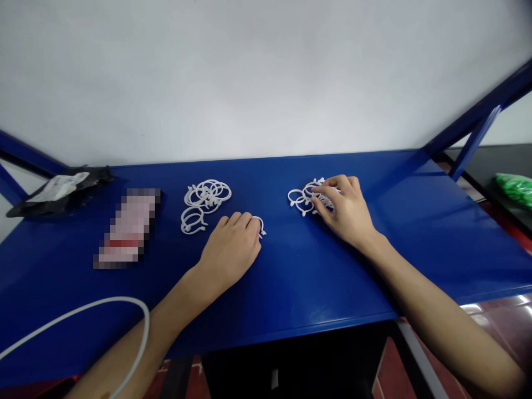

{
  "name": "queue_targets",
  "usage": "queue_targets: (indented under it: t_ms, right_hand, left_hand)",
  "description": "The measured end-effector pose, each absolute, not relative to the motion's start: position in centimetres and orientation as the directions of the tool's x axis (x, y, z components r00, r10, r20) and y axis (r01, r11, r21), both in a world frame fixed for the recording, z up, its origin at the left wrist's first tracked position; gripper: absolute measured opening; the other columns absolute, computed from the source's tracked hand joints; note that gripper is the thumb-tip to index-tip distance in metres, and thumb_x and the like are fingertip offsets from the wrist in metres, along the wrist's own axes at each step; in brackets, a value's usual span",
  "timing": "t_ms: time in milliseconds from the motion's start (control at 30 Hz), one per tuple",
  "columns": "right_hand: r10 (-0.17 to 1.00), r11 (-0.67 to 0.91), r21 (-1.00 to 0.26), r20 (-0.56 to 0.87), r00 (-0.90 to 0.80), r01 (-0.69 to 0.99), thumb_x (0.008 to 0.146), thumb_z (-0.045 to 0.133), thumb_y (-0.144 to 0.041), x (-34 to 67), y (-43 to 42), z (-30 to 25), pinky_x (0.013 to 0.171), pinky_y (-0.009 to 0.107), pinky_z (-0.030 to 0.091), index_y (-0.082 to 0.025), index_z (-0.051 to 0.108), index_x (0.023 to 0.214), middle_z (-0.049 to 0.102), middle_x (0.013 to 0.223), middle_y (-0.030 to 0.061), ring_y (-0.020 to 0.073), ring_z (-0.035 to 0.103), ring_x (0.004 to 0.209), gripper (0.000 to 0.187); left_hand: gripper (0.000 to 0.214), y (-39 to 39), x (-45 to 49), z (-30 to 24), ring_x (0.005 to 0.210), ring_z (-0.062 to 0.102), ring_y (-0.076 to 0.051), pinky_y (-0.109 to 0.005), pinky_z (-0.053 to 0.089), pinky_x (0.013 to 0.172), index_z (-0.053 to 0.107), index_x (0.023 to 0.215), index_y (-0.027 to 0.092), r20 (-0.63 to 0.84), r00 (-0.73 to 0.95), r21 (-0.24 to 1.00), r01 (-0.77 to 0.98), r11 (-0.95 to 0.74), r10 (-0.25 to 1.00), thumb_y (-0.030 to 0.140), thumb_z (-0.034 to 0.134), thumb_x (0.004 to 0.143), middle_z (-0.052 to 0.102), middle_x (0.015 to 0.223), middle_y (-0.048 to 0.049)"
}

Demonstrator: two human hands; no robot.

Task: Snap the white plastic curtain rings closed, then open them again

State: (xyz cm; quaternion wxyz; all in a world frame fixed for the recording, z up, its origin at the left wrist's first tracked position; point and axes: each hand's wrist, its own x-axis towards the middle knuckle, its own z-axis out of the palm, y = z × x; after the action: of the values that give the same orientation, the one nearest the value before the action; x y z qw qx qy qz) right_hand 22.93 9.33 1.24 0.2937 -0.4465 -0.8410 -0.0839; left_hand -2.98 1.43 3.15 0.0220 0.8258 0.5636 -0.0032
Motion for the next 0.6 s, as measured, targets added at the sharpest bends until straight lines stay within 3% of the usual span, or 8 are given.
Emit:
queue_targets:
  t_ms: [200,367,500,600]
  right_hand:
    - [0.694,0.590,-0.118,0.578,-0.428,0.798,0.097,0.060,-0.030,22.9,9.1,1.4,0.085,0.047,0.052,-0.017,0.073,0.109,0.064,0.107,0.0147,0.0290,0.052,0.098,0.022]
    - [0.671,0.617,-0.125,0.600,-0.436,0.777,0.096,0.061,-0.027,22.5,8.3,1.8,0.085,0.045,0.052,-0.018,0.072,0.109,0.064,0.106,0.0131,0.0283,0.053,0.099,0.019]
    - [0.637,0.690,-0.152,0.590,-0.496,0.707,0.096,0.062,-0.024,21.7,7.2,2.1,0.087,0.046,0.051,-0.018,0.070,0.110,0.066,0.106,0.0115,0.0269,0.056,0.098,0.018]
    - [0.616,0.772,-0.274,0.544,-0.570,0.573,0.096,0.062,-0.025,21.1,6.2,2.1,0.090,0.045,0.053,-0.019,0.068,0.114,0.067,0.108,0.0105,0.0254,0.060,0.101,0.019]
  left_hand:
    - [0.013,1.4,-2.9,2.9,0.086,0.058,-0.026,-0.040,0.042,0.074,0.060,0.088,0.017,0.017,0.390,0.048,0.919,-0.391,0.921,0.013,0.049,0.093,0.065,0.093,-0.0080]
    - [0.015,1.3,-2.8,2.6,0.081,0.057,-0.024,-0.040,0.042,0.074,0.057,0.085,0.018,0.120,0.399,0.143,0.899,-0.414,0.909,0.013,0.045,0.094,0.065,0.085,-0.0062]
    - [0.015,1.1,-2.5,2.8,0.079,0.057,-0.020,-0.037,0.044,0.074,0.055,0.088,0.019,0.183,0.404,0.352,0.824,-0.444,0.896,0.014,0.043,0.095,0.065,0.084,-0.0034]
    - [0.011,0.9,-2.2,3.2,0.082,0.060,-0.017,-0.031,0.048,0.074,0.056,0.093,0.019,0.196,0.379,0.583,0.696,-0.419,0.904,0.016,0.046,0.096,0.066,0.090,-0.0018]
